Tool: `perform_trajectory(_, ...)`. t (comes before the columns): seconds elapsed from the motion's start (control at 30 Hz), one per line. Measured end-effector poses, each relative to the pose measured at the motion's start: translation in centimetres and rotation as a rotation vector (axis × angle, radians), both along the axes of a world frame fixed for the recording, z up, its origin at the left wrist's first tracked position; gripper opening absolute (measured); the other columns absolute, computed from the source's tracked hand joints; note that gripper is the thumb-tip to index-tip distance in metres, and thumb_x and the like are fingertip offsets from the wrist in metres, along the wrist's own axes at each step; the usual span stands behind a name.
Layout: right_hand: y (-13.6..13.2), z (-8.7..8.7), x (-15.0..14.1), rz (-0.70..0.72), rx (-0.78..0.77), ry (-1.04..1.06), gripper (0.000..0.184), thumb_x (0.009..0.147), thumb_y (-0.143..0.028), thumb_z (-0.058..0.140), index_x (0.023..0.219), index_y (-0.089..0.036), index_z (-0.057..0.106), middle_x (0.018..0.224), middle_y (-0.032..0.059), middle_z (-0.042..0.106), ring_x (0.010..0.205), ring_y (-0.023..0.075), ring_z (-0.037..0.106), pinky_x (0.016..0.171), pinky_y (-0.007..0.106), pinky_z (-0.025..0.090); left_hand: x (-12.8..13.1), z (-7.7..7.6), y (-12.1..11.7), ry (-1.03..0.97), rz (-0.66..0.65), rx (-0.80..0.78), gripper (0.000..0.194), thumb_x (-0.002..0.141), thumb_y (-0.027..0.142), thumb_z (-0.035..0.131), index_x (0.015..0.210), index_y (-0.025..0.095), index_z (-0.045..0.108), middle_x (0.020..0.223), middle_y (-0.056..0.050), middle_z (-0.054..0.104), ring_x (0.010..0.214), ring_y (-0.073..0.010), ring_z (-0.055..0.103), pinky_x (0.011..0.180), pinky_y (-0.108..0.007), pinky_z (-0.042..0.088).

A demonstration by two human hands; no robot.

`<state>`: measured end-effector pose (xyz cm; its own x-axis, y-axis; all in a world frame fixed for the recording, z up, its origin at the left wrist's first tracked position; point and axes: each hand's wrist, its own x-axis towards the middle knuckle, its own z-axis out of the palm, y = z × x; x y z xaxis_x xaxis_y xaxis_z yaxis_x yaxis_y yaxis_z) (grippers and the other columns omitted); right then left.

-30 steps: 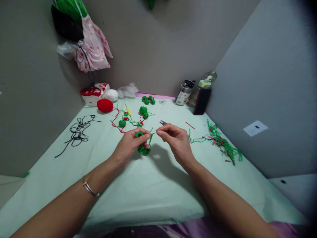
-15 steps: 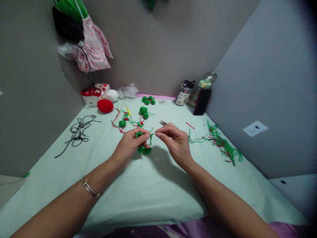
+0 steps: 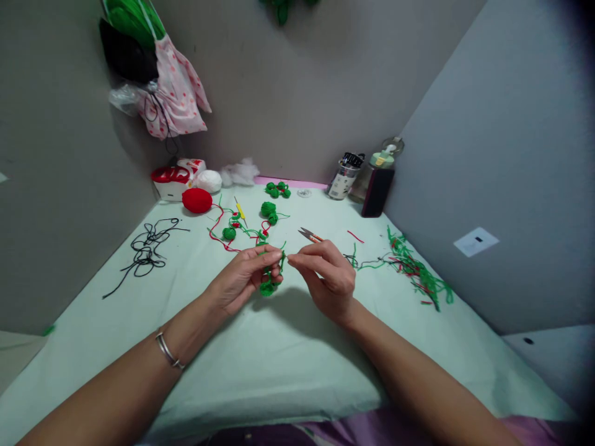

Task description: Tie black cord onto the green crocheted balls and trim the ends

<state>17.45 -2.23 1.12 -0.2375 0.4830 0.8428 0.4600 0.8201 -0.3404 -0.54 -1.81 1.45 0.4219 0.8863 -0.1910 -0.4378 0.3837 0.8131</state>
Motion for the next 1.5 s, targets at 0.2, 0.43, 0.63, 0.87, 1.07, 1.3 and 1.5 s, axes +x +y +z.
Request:
perform_trajectory(0.2,-0.12,0.01,0.00,-0.019,-0.005,0.018,0.019,0.090,-0.012,0.062,0.095,-0.026,0.075,0.083,0.0040,0.068,0.074,0.0158,0.063,0.066,0.032,0.053,0.16,0.18,-0.14,-0.018,0.023,0.017,0.021,0.077,0.030,0.078,0.077,0.016,0.063,0.064,0.002,0.059,0.061,-0.0099,0.055,0.064,-0.024,0.047)
perform_trajectory(0.43,-0.13,0.02,0.01,-0.018,-0.001,0.029,0.020,0.089,-0.010,0.063,0.096,-0.025,0.074,0.083,0.0043,0.067,0.074,0.0162,0.063,0.067,0.032,0.054,0.31,0.17,-0.15,-0.039,0.033,0.019,0.019,0.079,0.029,0.077,0.080,0.016,0.064,0.066,0.002,0.059,0.062,-0.0093,0.056,0.066,-0.023,0.049)
perform_trajectory(0.63,-0.27,-0.11,-0.15,-0.010,-0.040,0.047,0.019,0.089,-0.010,0.063,0.095,-0.025,0.073,0.083,0.0043,0.068,0.074,0.0167,0.062,0.070,0.034,0.053,0.20,-0.23,-0.08,-0.031,0.030,0.011,0.021,0.076,0.028,0.080,0.079,0.016,0.062,0.064,0.002,0.062,0.061,-0.0090,0.059,0.063,-0.021,0.047)
perform_trajectory(0.87,-0.11,0.14,-0.47,0.043,-0.168,0.188,0.018,0.088,-0.010,0.066,0.095,-0.025,0.073,0.083,0.0026,0.066,0.078,0.0157,0.062,0.073,0.033,0.052,0.42,-0.08,-0.24,-0.066,0.027,0.004,0.019,0.079,0.028,0.078,0.081,0.014,0.065,0.068,0.002,0.062,0.063,-0.0086,0.059,0.067,-0.023,0.050)
perform_trajectory(1.07,0.04,0.07,-0.47,0.061,-0.155,0.223,0.017,0.087,-0.010,0.067,0.094,-0.025,0.073,0.083,0.0012,0.066,0.078,0.0148,0.061,0.073,0.033,0.052,0.43,-0.04,-0.29,-0.072,0.058,0.011,0.020,0.077,0.028,0.079,0.083,0.013,0.067,0.071,0.002,0.062,0.064,-0.0090,0.060,0.070,-0.025,0.052)
perform_trajectory(1.3,-0.09,0.19,-0.47,0.082,-0.152,0.219,0.022,0.086,-0.006,0.068,0.095,-0.025,0.073,0.085,0.0012,0.066,0.081,0.0148,0.062,0.073,0.032,0.052,0.36,-0.06,-0.28,-0.058,0.068,0.017,0.021,0.076,0.028,0.079,0.083,0.013,0.067,0.070,0.001,0.061,0.063,-0.0094,0.059,0.068,-0.025,0.052)
perform_trajectory(1.5,0.18,0.24,-0.46,0.061,-0.163,0.213,0.019,0.086,-0.007,0.068,0.094,-0.025,0.073,0.083,0.0009,0.066,0.079,0.0146,0.061,0.072,0.032,0.052,0.47,0.22,-0.31,-0.018,0.041,0.058,0.020,0.077,0.029,0.078,0.083,0.013,0.067,0.071,0.000,0.062,0.065,-0.0105,0.059,0.067,-0.025,0.051)
